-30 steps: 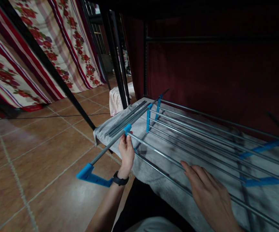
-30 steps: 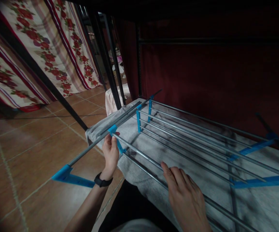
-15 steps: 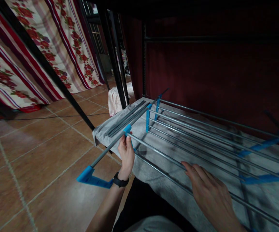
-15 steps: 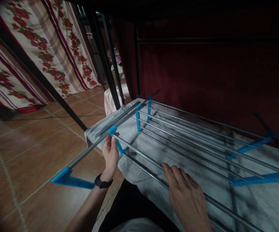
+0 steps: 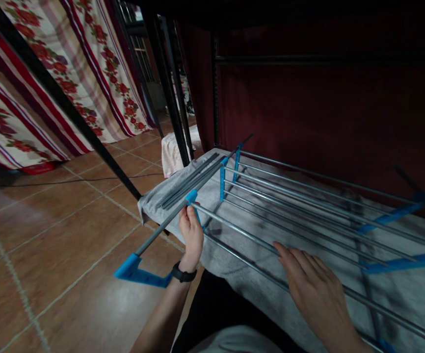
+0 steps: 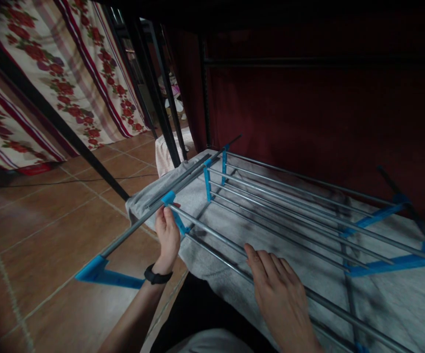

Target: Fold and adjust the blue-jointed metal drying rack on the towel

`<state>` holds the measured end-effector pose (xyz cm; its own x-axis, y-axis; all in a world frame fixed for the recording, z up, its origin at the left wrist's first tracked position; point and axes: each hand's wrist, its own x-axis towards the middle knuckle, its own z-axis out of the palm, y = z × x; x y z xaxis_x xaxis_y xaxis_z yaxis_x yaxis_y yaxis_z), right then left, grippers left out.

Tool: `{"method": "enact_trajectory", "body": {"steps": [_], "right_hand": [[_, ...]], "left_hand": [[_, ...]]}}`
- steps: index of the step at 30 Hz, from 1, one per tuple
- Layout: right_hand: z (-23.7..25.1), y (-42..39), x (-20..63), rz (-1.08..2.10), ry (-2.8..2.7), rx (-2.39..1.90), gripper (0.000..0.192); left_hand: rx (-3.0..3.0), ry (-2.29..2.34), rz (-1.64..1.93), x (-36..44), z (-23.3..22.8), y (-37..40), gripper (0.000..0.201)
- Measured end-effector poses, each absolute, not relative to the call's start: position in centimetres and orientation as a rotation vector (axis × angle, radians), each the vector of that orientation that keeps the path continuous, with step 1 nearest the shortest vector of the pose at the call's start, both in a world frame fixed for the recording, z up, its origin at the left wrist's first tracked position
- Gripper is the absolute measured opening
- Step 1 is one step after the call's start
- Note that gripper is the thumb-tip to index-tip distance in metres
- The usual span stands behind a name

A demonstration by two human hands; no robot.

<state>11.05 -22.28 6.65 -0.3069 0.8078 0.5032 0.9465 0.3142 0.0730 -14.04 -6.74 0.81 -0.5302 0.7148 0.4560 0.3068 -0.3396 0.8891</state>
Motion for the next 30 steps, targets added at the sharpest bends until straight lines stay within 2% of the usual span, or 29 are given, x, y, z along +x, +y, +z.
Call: {"method": "enact_trajectory", "body": {"steps": [11, 30], "right_hand": [[6.7, -24.7, 14.1, -0.675, -2.098, -1.599, 0.026], [5.4, -24.2, 14.3, -0.611, -2.095, -1.64, 0.028]], "left_hand": [[1.288, 1.57, 1.988, -13.8, 0.2, -6.2, 0.043], [1.248, 1.572, 2.002, -13.8, -0.2, -5.1, 0.045]]}}
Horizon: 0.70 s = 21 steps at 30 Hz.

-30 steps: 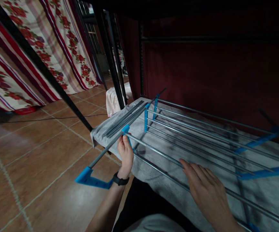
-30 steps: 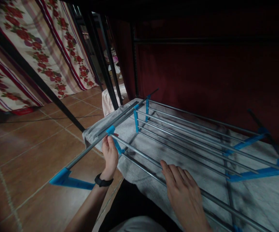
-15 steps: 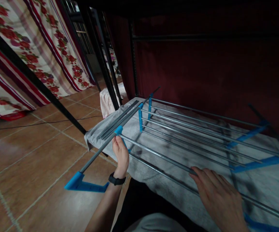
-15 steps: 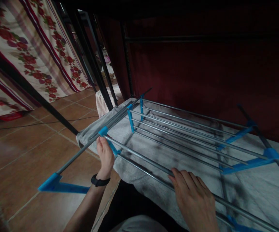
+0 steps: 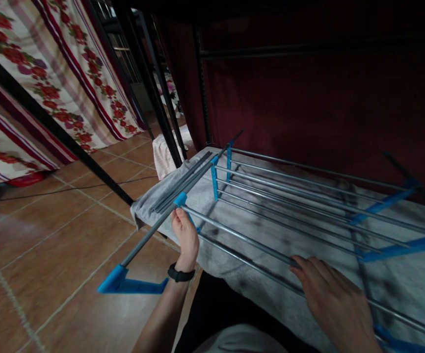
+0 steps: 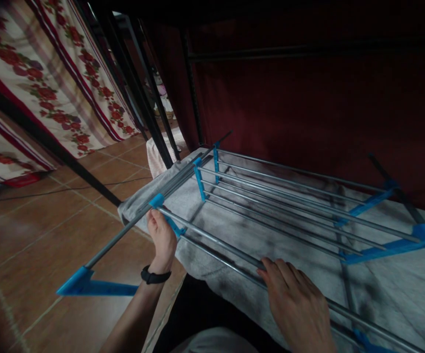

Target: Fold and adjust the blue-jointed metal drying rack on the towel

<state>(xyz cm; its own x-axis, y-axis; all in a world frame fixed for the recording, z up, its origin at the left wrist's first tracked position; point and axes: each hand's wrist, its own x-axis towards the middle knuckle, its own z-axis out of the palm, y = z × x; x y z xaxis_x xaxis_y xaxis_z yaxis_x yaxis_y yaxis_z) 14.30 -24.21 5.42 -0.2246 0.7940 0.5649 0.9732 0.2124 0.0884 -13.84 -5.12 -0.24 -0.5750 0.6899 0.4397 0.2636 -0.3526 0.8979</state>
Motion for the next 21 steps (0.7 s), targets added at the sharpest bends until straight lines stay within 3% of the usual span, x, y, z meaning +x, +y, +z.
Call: {"method": "enact_trajectory", "body": {"steps": [21], "right_hand": [[7.0, -24.2, 14.1, -0.488, -2.069, -1.629, 0.024]], "left_hand": [[1.346, 1.756, 2.007, -13.4, 0.6, -5.2, 0.039]]}}
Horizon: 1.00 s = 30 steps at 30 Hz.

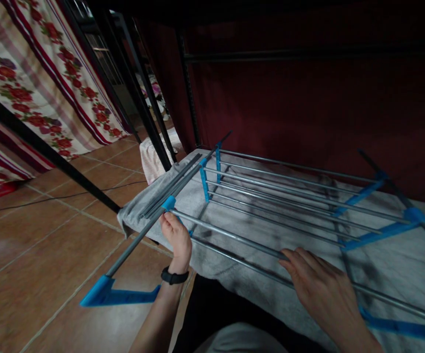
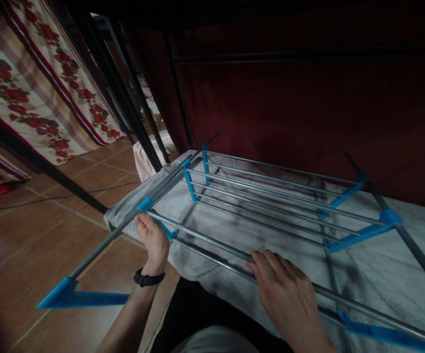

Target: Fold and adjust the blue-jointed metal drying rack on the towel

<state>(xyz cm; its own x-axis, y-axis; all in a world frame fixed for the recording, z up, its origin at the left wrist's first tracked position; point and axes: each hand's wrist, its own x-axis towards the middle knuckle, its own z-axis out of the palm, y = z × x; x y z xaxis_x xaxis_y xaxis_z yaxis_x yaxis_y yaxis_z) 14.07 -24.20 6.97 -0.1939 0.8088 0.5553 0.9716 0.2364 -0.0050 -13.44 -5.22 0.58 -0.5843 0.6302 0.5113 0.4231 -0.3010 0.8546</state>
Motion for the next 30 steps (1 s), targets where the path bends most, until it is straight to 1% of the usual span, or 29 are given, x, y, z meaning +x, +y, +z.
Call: {"method": "enact_trajectory", "body": {"steps": [4, 7, 10, 13, 16, 18, 21, 23, 25, 30], "right_hand": [[6.7, -24.1, 13.9, -0.505, -2.046, -1.621, 0.022], [6.7, -24.0, 13.8, -0.521, -2.049, -1.622, 0.02], [7.0, -24.0, 13.6, -0.522, -2.058, -1.638, 0.02], [7.1, -24.1, 13.4, -0.508, -2.04, -1.667, 0.02], [7.1, -24.1, 13.3, -0.474, -2.03, -1.694, 0.02], [7.1, -24.0, 13.3, -0.44, -2.025, -1.709, 0.019], [7.3, -23.9, 13.1, -0.398, -2.007, -1.734, 0.018], [7.4, -24.0, 13.0, -0.375, -1.992, -1.753, 0.018], [7.5, -24.3, 13.1, -0.361, -1.972, -1.767, 0.018], [6.1, -26.8, 14.6, -0.428, -1.753, -1.747, 0.027]], "left_hand": [[1.339, 1.762, 2.025, -13.3, 0.6, -5.2, 0.041], [1.287, 1.681, 2.005, -13.3, 0.2, -5.4, 0.045], [1.288, 1.605, 1.985, -13.3, -0.5, -6.5, 0.042], [1.498, 1.642, 2.093, -13.3, -1.3, -8.6, 0.046], [1.95, 1.53, 2.152, -12.6, -1.1, -11.3, 0.048], [2.332, 1.263, 2.013, -11.3, -0.2, -13.0, 0.05], [2.741, 0.899, 1.637, -8.3, 1.4, -14.7, 0.049], [2.855, 0.789, 1.489, -6.1, 2.4, -15.0, 0.045], [2.898, 0.744, 1.421, -4.4, 3.2, -14.8, 0.041], [2.991, 0.643, 1.268, -2.8, 4.2, -13.3, 0.033]]}}
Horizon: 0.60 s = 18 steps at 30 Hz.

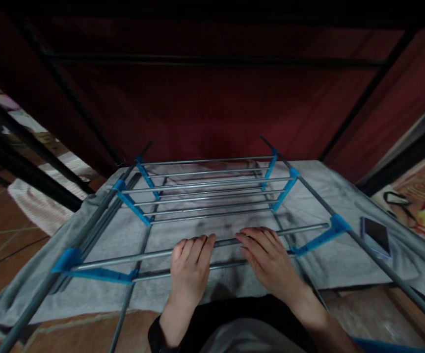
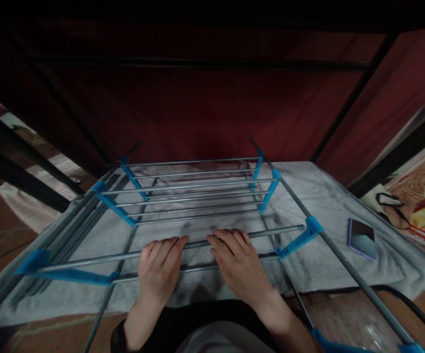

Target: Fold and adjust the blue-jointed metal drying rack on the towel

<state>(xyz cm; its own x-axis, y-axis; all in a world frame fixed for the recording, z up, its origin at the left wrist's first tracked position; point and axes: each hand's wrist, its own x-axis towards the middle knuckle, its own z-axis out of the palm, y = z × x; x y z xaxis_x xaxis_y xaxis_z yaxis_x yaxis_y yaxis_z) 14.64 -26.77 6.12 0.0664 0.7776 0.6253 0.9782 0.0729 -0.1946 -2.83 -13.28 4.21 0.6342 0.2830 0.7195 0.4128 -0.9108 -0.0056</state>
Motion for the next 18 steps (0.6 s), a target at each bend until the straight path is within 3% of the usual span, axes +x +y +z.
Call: {"method": "enact_trajectory", "body": {"steps": [3, 10, 18], "right_hand": [[4.3, -29.4, 16.1, -0.448, -1.45, -1.737, 0.029], [1.2, -34.1, 18.5, -0.213, -0.667, -1.753, 0.014], [-0.4, -35.0, 20.8, -0.26, -0.252, -1.555, 0.025]], "left_hand": [[-2.665, -0.548, -1.149, -3.0, 4.5, -12.8, 0.031], [-2.618, -0.482, -1.194, -2.7, 5.1, -12.2, 0.028], [-2.584, -0.442, -1.215, -2.7, 5.4, -12.1, 0.025]]}}
